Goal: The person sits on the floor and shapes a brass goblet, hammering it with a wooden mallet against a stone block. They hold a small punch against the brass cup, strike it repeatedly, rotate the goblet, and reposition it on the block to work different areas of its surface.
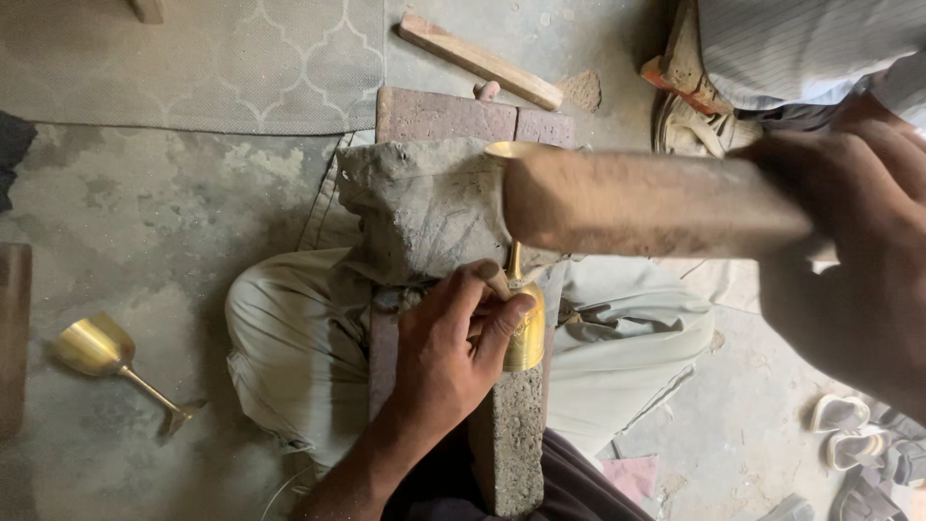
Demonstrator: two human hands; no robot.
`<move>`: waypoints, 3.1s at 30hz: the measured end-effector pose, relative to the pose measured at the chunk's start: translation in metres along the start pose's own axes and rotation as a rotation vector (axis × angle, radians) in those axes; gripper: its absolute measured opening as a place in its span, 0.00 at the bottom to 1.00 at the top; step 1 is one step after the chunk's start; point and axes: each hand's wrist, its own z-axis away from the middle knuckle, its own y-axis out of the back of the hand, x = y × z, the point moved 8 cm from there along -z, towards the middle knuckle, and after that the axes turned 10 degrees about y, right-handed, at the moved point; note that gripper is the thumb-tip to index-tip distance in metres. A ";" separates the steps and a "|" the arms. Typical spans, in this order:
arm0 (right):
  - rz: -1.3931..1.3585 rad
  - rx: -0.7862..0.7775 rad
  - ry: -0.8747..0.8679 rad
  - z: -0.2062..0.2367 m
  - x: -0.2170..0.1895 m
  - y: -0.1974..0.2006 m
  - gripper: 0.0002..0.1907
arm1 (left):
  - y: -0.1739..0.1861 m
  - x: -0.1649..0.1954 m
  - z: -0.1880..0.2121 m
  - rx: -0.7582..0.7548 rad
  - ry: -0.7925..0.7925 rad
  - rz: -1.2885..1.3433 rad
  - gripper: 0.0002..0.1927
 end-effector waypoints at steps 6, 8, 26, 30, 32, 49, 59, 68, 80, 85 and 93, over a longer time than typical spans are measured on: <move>0.189 -0.053 0.191 -0.030 -0.020 0.008 0.16 | -0.003 0.004 0.003 0.028 -0.061 -0.055 0.13; 0.027 -0.052 0.115 -0.033 -0.014 0.009 0.17 | -0.002 0.003 0.003 0.024 -0.061 -0.011 0.13; 0.025 -0.172 0.314 -0.048 -0.031 0.004 0.14 | -0.004 -0.002 0.001 -0.001 -0.095 -0.087 0.15; -0.059 -0.092 0.109 -0.045 -0.012 0.005 0.19 | -0.002 -0.004 0.000 0.004 -0.068 -0.037 0.14; 0.046 -0.159 0.291 -0.045 -0.020 -0.001 0.16 | -0.003 -0.002 0.000 0.006 -0.106 -0.045 0.15; 0.182 -0.215 0.376 -0.042 -0.019 -0.009 0.14 | 0.001 0.000 0.000 -0.011 -0.091 -0.012 0.15; -0.154 -0.111 -0.007 -0.022 0.014 -0.016 0.20 | 0.004 0.004 -0.002 -0.015 -0.150 -0.060 0.14; -0.107 -0.500 -0.368 0.014 0.039 -0.053 0.17 | -0.002 -0.002 -0.013 -0.103 -0.098 -0.097 0.11; -0.094 -0.183 -0.065 -0.002 0.022 -0.031 0.14 | 0.013 0.002 -0.020 -0.176 -0.142 0.016 0.17; -0.082 -0.185 -0.001 -0.015 0.013 -0.033 0.12 | 0.013 0.001 -0.018 -0.179 -0.136 0.053 0.13; -0.057 -0.181 0.193 -0.022 0.005 -0.035 0.11 | 0.014 -0.002 -0.016 -0.178 -0.124 0.017 0.13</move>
